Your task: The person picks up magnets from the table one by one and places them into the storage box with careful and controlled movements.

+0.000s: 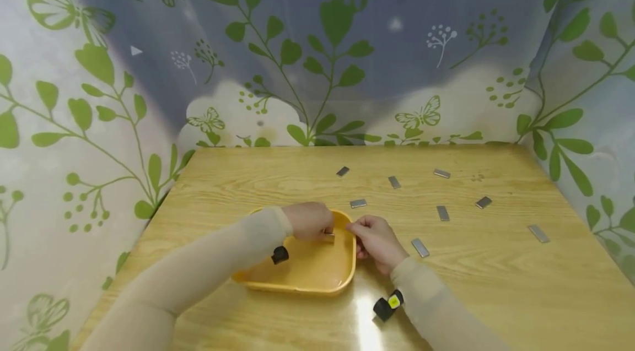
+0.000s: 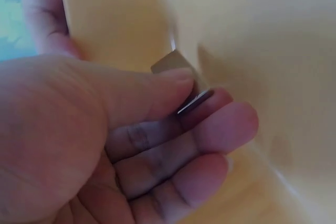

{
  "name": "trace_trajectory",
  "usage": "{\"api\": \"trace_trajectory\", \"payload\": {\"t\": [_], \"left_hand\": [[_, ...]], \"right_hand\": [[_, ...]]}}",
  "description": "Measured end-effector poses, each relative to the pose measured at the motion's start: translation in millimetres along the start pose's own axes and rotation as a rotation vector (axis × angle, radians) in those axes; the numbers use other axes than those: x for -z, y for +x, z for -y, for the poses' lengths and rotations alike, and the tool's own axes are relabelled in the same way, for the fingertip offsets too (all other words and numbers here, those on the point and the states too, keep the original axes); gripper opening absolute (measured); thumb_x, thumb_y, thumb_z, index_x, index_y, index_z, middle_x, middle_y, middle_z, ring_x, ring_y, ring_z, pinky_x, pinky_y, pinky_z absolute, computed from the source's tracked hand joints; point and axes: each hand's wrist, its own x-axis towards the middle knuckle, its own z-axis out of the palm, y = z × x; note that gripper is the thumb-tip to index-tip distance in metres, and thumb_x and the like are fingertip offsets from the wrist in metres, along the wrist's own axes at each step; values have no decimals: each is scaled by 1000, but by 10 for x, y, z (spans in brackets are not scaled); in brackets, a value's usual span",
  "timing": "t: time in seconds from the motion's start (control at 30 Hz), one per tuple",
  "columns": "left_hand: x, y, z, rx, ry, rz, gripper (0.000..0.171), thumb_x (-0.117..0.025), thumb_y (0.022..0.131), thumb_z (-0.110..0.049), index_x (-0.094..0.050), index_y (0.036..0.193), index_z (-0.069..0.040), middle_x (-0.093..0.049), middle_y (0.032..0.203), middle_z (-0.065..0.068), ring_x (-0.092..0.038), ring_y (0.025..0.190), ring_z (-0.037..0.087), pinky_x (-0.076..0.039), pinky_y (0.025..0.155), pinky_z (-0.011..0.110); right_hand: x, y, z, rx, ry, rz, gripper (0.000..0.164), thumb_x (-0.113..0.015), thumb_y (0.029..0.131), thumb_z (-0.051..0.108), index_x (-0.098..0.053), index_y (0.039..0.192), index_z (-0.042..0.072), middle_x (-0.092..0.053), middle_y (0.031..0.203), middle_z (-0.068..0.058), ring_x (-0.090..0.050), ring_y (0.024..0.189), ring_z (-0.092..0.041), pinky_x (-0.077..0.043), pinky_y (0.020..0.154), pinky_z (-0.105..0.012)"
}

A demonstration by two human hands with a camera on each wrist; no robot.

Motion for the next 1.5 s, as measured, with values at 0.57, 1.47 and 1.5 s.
{"api": "trace_trajectory", "payload": {"t": [0.57,1.47,1.5], "left_hand": [[-116,68,-59,111,240,-43,15,-58,96,-27,-65,99,-15,-63,90,-1,-58,80,12,-51,68,27],[-192,5,-23,130,275,-163,21,-65,92,-34,-69,87,-14,-65,82,-1,-58,71,11,-51,62,25],[-197,3,-23,129,282,-171,22,-65,91,-36,-69,87,-15,-65,82,-1,-59,71,10,-52,63,25]], "right_hand": [[10,0,32,4,-25,-8,27,-59,95,19,-50,96,-6,-47,67,-3,-46,53,-11,-42,46,-20],[6,1,3,-5,-31,-6,25,-58,94,18,-52,96,-7,-49,66,-3,-46,52,-10,-42,46,-20],[5,4,1,-10,-31,-9,25,-58,94,18,-52,96,-7,-49,66,-3,-46,52,-10,-42,46,-20]]}}
